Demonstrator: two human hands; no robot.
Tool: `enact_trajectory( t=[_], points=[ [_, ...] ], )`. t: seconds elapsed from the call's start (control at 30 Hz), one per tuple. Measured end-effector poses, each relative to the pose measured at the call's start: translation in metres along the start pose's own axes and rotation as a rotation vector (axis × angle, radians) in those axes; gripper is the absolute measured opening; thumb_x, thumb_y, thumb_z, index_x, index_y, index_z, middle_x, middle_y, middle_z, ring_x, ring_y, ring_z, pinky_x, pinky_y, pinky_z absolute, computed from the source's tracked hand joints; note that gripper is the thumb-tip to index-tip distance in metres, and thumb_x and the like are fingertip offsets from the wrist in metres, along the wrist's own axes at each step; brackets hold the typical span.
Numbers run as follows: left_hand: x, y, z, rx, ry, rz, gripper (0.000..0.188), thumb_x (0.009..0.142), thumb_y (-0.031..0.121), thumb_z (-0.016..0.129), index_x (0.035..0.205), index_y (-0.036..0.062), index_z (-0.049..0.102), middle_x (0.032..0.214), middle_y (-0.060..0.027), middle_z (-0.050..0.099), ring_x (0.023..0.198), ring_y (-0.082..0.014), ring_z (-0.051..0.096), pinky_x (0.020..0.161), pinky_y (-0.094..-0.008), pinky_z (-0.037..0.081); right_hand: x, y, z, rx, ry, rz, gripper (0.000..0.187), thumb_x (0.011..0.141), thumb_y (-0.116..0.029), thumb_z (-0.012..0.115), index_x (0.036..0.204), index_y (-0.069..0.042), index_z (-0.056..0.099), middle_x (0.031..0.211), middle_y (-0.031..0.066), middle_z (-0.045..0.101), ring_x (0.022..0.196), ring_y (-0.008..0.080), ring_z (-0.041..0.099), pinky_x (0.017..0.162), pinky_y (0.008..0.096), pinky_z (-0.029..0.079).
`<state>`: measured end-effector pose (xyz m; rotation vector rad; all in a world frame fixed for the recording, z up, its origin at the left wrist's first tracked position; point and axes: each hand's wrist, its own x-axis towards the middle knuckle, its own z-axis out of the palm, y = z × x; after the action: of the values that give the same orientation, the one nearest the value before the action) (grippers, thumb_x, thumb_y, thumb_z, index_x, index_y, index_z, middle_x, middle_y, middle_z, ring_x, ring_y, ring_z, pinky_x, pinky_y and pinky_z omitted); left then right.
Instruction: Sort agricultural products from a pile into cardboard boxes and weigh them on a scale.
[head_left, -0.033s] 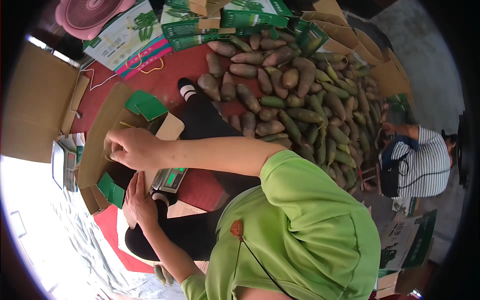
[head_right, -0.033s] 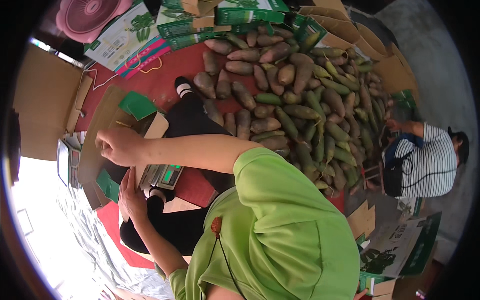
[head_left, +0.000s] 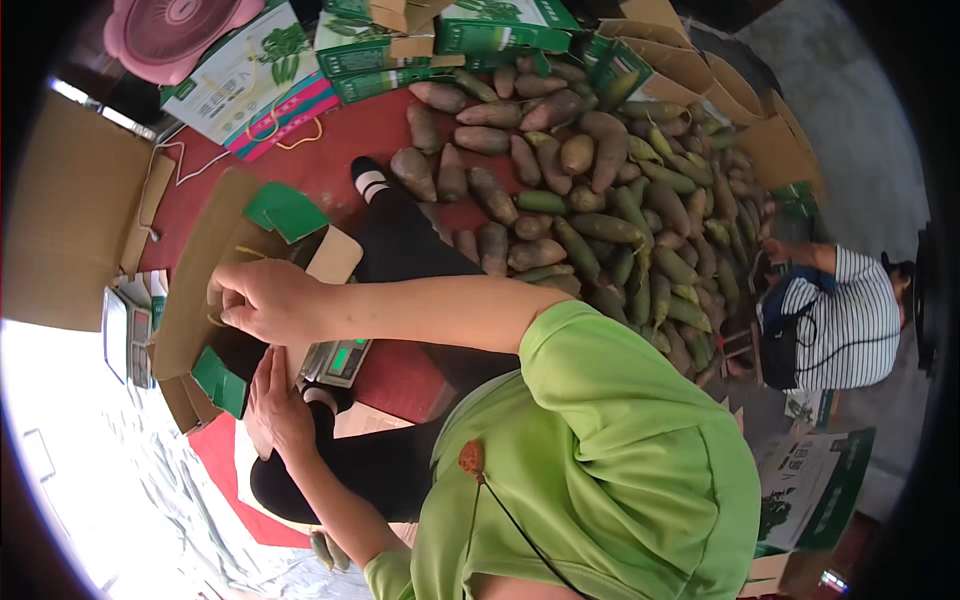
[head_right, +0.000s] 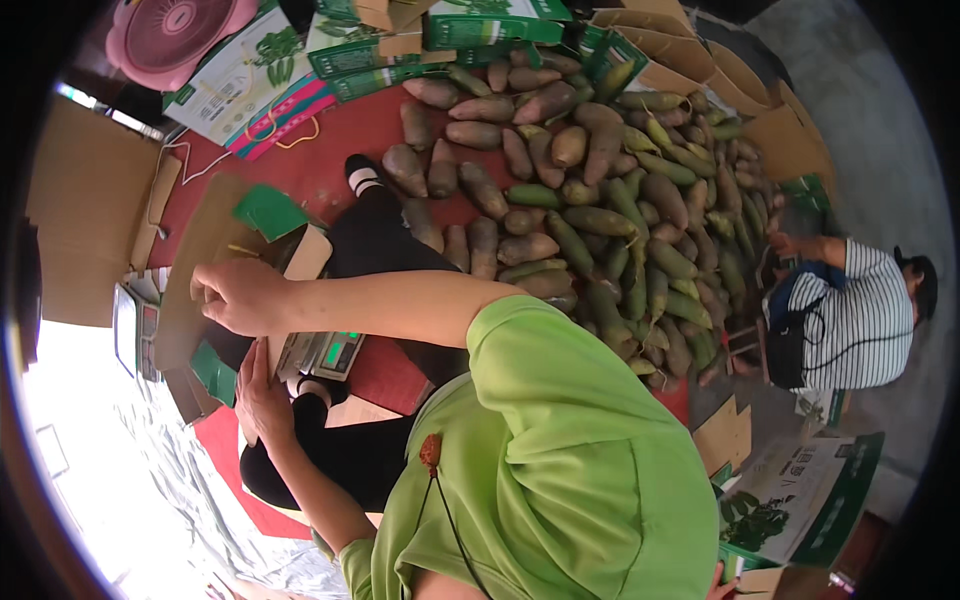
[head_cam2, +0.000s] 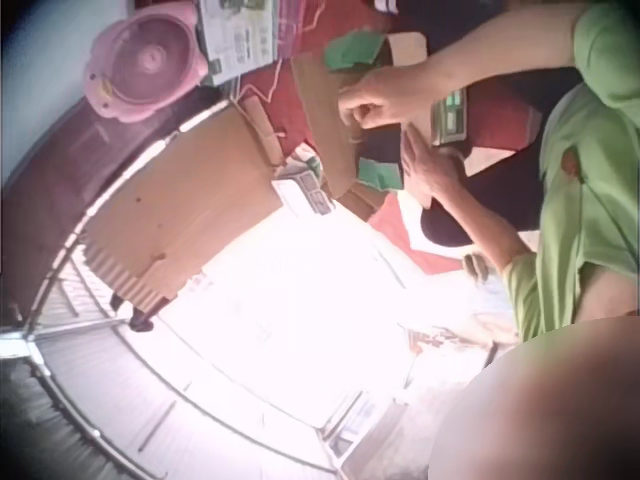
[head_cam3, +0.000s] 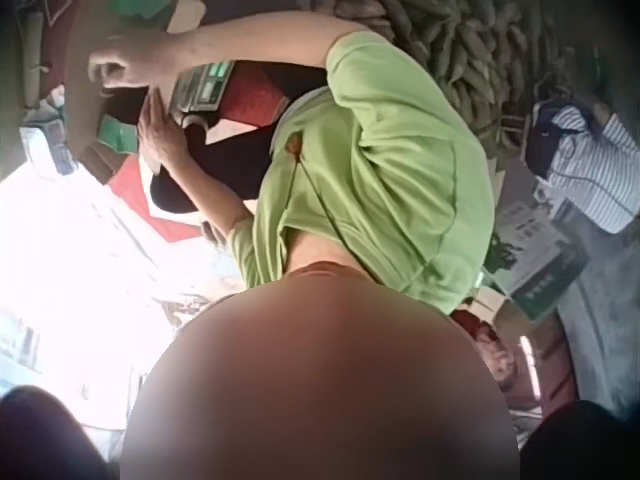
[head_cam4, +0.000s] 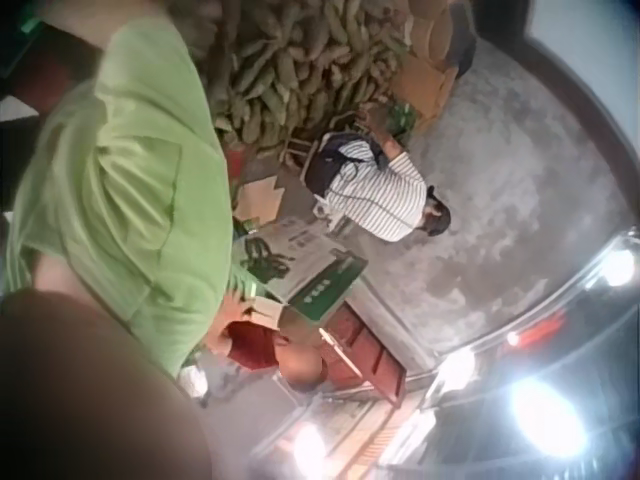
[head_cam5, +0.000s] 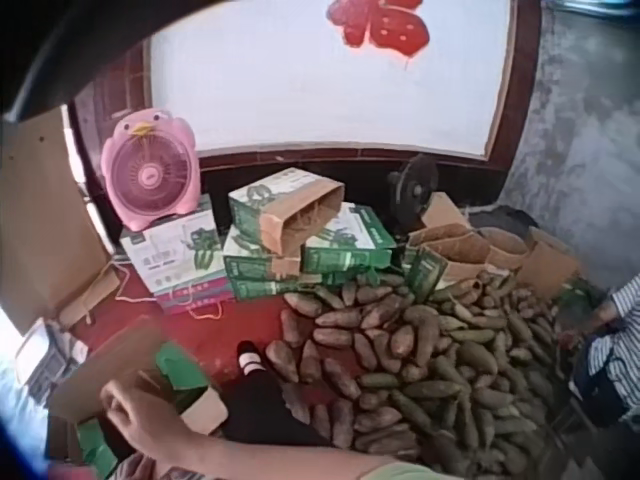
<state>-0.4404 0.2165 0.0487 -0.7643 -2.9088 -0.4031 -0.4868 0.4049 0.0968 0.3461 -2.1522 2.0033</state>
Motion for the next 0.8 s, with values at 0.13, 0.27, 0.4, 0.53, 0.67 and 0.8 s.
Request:
enact_trajectory(
  t=[0.13,0.27,0.4,0.53,0.67,0.8],
  points=[
    [0.001,-0.003,0.001,0.017,-0.005,0.028,0.05,0.076,-0.005,0.049,0.123,0.0101,0.056,0.117,-0.0118,0.059,0.105,-0.0322,0.056,0.089,-0.0409,0.045,-0.023,-0.005,-0.033,0.071,0.119,-0.041,0.015,0.082,-0.005,0.058,0.096,-0.002,0.058,0.082,0.0077,0.062,0.075,0.0148,0.06,0.066,0.0284,0.047],
    [-0.002,-0.001,0.003,-0.017,-0.04,-0.013,0.049,0.076,-0.001,0.05,0.123,0.0111,0.056,0.119,-0.0087,0.058,0.108,-0.03,0.054,0.093,-0.0412,0.04,-0.05,0.01,-0.081,0.063,0.296,-0.028,0.013,0.084,-0.005,0.058,0.096,-0.001,0.059,0.084,0.0045,0.062,0.078,0.0096,0.059,0.068,0.0262,0.047],
    [-0.002,-0.001,0.004,-0.021,-0.04,-0.026,0.05,0.075,-0.002,0.052,0.123,0.0112,0.057,0.119,-0.0092,0.058,0.109,-0.0301,0.054,0.094,-0.0411,0.04,-0.088,0.047,-0.145,-0.013,0.495,0.106,0.014,0.085,-0.005,0.058,0.098,-0.001,0.06,0.088,0.0034,0.061,0.08,0.0078,0.057,0.072,0.0231,0.047],
    [-0.003,0.0,0.006,-0.011,-0.033,-0.039,0.05,0.075,-0.002,0.052,0.123,0.0109,0.057,0.118,-0.0094,0.058,0.109,-0.0301,0.054,0.094,-0.0411,0.04,-0.158,0.107,-0.223,-0.406,0.687,0.343,0.018,0.083,-0.006,0.06,0.1,0.0,0.06,0.092,0.0063,0.062,0.087,0.0116,0.059,0.076,0.0264,0.048],
    [-0.002,-0.001,0.007,-0.007,-0.03,-0.013,0.049,0.076,-0.002,0.052,0.123,0.0106,0.057,0.118,-0.0095,0.058,0.108,-0.0302,0.054,0.094,-0.0412,0.04,-0.263,0.158,-0.294,-0.725,1.059,0.558,0.026,0.074,-0.011,0.063,0.098,-0.001,0.063,0.103,0.0199,0.06,0.098,0.0351,0.057,0.086,0.0402,0.046],
    [-0.003,-0.004,0.01,-0.006,-0.011,-0.013,0.047,0.078,-0.001,0.051,0.123,0.0112,0.057,0.118,-0.0093,0.059,0.107,-0.0301,0.055,0.093,-0.0412,0.041,-0.347,0.169,-0.328,-0.813,1.481,1.001,0.042,0.074,-0.01,0.061,0.114,-0.001,0.054,0.104,0.0236,0.058,0.103,0.0396,0.054,0.092,0.0424,0.043]
  ],
)
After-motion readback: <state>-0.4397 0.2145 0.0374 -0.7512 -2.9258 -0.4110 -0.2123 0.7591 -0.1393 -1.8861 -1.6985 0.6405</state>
